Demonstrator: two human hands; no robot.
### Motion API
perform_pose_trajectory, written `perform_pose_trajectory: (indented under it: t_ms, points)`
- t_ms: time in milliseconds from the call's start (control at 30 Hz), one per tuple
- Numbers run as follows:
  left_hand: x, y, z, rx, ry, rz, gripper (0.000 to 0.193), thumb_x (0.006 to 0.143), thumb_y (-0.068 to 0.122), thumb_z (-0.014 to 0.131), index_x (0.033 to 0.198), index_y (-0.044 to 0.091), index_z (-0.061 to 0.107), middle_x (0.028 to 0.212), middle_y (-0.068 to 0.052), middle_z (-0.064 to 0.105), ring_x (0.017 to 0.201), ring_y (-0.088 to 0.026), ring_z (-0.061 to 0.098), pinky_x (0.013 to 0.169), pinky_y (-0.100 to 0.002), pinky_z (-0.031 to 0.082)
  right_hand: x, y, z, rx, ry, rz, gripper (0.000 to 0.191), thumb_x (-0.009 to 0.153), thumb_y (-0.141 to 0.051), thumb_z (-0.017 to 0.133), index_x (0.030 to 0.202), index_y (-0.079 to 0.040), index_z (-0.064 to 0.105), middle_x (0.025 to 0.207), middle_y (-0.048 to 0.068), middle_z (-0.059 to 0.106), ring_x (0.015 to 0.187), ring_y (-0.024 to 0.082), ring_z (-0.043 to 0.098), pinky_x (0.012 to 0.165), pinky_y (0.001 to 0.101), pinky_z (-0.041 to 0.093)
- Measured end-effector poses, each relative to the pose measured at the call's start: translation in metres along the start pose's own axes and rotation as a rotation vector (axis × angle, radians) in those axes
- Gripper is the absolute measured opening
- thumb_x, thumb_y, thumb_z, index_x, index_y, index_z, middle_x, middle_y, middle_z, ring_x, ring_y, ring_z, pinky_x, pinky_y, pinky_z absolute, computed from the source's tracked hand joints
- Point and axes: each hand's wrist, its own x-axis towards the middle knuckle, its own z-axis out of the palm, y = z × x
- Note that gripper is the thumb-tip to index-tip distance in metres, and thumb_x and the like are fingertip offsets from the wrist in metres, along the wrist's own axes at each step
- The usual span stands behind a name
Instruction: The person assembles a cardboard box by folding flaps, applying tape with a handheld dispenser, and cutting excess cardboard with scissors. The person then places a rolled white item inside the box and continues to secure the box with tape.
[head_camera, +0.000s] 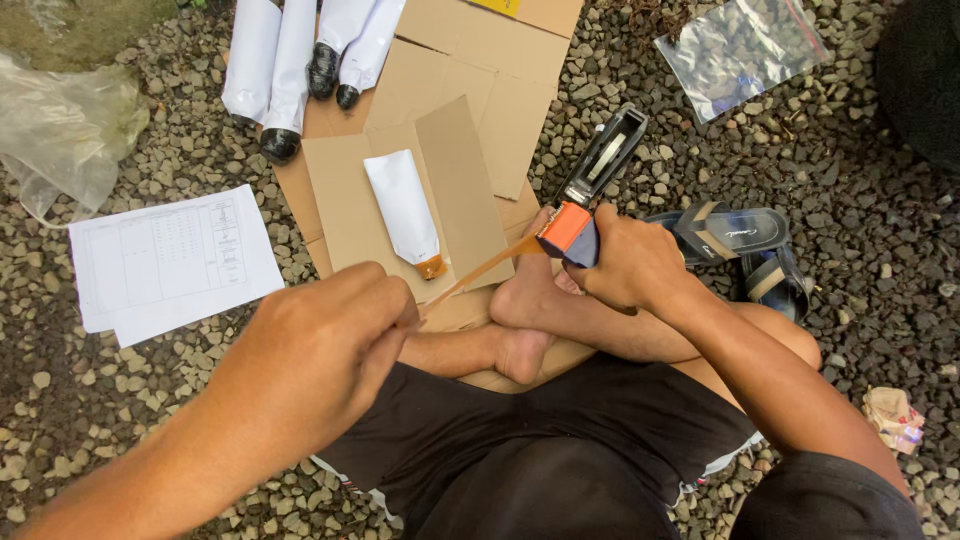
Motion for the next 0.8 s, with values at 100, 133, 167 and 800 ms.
perform_pose_trajectory:
  t_ms: [100,133,167,800]
  points:
    - [0.007,-0.016,-0.017,-0.003,-0.019,-0.081,0.009,0.079,0.005,0.074,0.083,0.002,0.066,0.074,-0.008,0.070,0.064,-0.020,0.072,0.055,-0.034,0.056,-0.001,0.001,0.009,-0.080,0.244,-0.188,0.062,0.068,-0.042,0.084,0.103,0.000,0.056,0.085,0.022,0.067,0.073,0.043,0.068,0.064,0.0509,0.055]
    - [0.013,-0.028,-0.027,-0.041,-0.042,-0.247,0.011,0.080,0.009,0.075,0.083,0.003,0.067,0.071,-0.006,0.072,0.063,-0.016,0.072,0.055,-0.032,0.058,-0.003,0.003,0.013,-0.064,0.274,-0.238,0.064,0.067,-0.045,0.086,0.100,0.000,0.055,0.084,0.021,0.066,0.071,0.042,0.067,0.061,0.0497,0.054]
    - [0.021,-0.041,-0.039,-0.080,-0.063,-0.416,0.013,0.082,0.013,0.077,0.084,0.004,0.068,0.067,-0.004,0.074,0.061,-0.013,0.072,0.056,-0.030,0.060,-0.006,0.007,0.015,-0.049,0.303,-0.291,0.065,0.066,-0.048,0.087,0.097,-0.001,0.055,0.084,0.020,0.064,0.070,0.040,0.067,0.058,0.0485,0.054]
    - [0.045,0.016,-0.008,0.057,-0.006,0.044,0.006,0.083,0.002,0.068,0.089,0.002,0.066,0.082,-0.014,0.068,0.073,-0.035,0.068,0.065,-0.044,0.053,0.061,-0.005,0.013,-0.184,-0.102,0.019,0.053,0.075,-0.034,0.078,0.107,0.005,0.061,0.089,0.027,0.073,0.086,0.039,0.073,0.079,0.0448,0.057]
